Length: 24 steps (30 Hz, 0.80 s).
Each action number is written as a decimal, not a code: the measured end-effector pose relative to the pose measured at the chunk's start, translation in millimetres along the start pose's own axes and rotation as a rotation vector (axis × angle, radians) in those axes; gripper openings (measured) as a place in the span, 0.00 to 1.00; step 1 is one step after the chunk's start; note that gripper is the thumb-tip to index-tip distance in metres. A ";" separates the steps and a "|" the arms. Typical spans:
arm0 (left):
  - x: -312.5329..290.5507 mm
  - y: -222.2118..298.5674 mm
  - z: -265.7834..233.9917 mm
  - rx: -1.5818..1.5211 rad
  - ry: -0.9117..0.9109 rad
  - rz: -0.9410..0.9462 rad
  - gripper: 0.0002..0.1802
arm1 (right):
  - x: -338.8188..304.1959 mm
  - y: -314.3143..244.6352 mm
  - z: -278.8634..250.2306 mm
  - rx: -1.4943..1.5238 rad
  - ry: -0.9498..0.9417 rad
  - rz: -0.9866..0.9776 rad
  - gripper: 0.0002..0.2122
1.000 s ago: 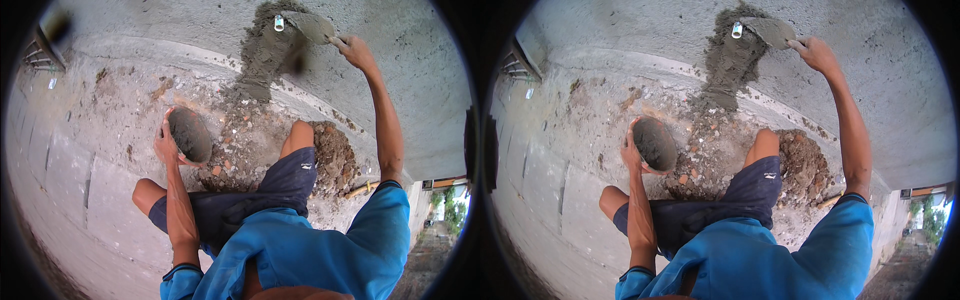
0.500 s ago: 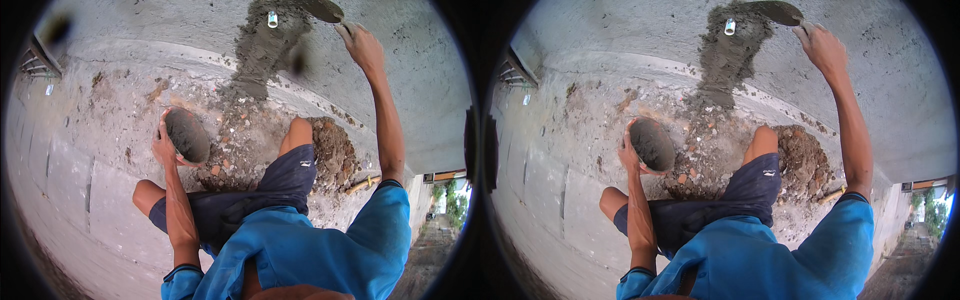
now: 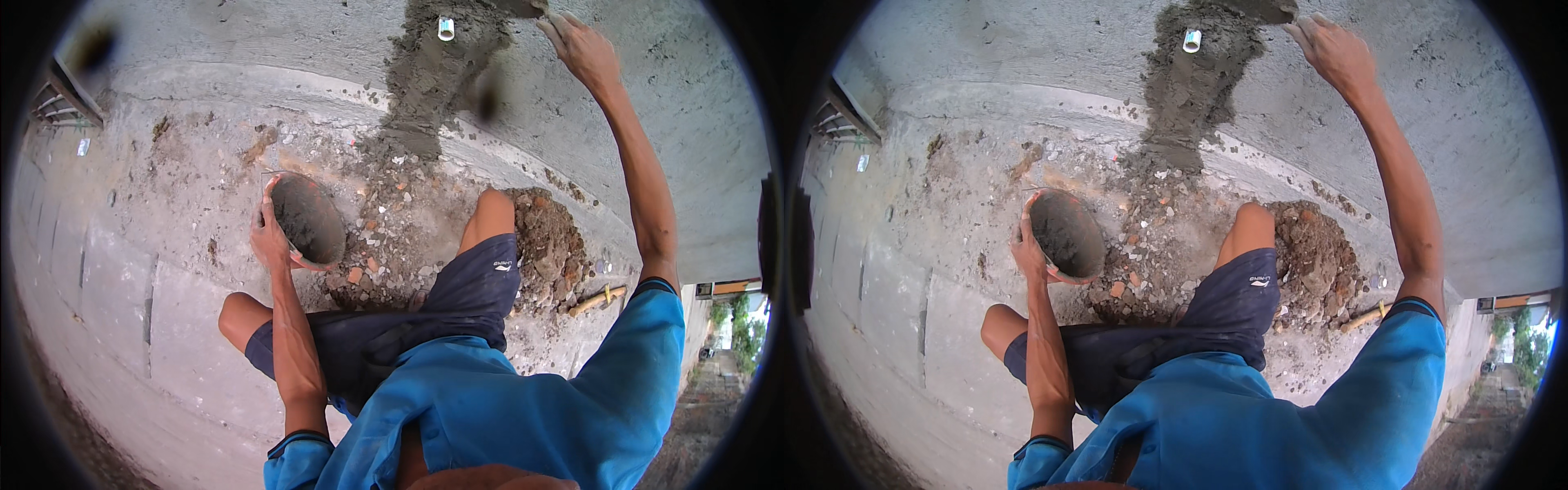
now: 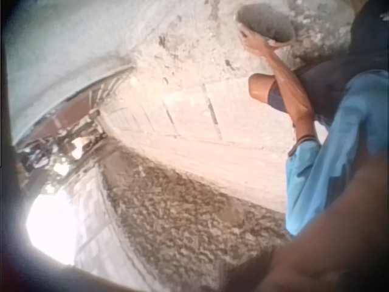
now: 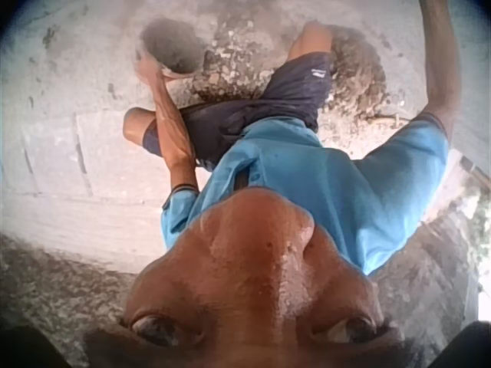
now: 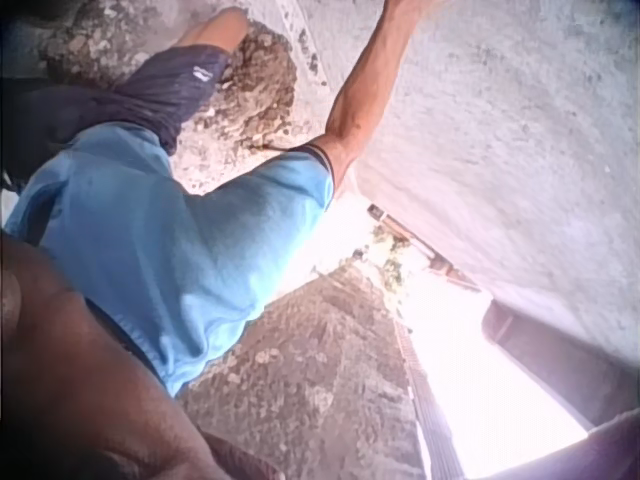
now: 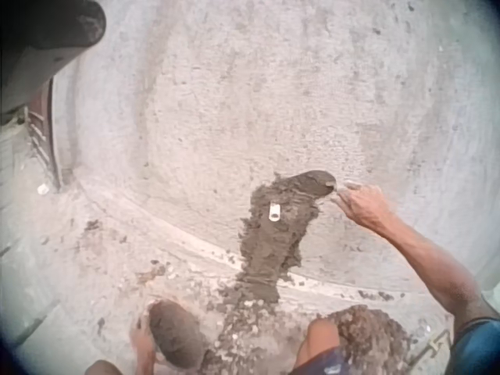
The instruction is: The person patches the base of a concrete wall by scooping cement from a bucket with a trowel and smoothing it over a small hole.
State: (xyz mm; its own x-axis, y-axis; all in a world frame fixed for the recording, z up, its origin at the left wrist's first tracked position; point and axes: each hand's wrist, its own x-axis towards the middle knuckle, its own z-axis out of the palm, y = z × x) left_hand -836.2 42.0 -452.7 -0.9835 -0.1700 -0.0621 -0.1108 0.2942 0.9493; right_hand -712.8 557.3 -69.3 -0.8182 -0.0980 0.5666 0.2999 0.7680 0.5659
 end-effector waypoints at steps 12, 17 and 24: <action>-4.9 6.7 0.9 -0.074 -0.005 -0.010 0.29 | 5.2 -6.4 7.1 0.125 0.031 0.116 0.21; -2.7 4.3 -5.1 -0.115 0.019 0.030 0.28 | -15.3 -11.0 11.4 0.246 -0.047 0.241 0.21; -3.0 6.9 -2.4 -0.129 -0.028 -0.001 0.31 | -32.3 7.9 6.6 0.257 0.028 0.203 0.22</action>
State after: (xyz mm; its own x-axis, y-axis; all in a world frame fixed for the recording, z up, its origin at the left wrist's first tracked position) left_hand -833.6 42.2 -445.3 -0.9872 -0.1430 -0.0702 -0.0944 0.1705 0.9808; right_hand -687.3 570.8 -87.1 -0.7397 0.0587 0.6703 0.3185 0.9081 0.2720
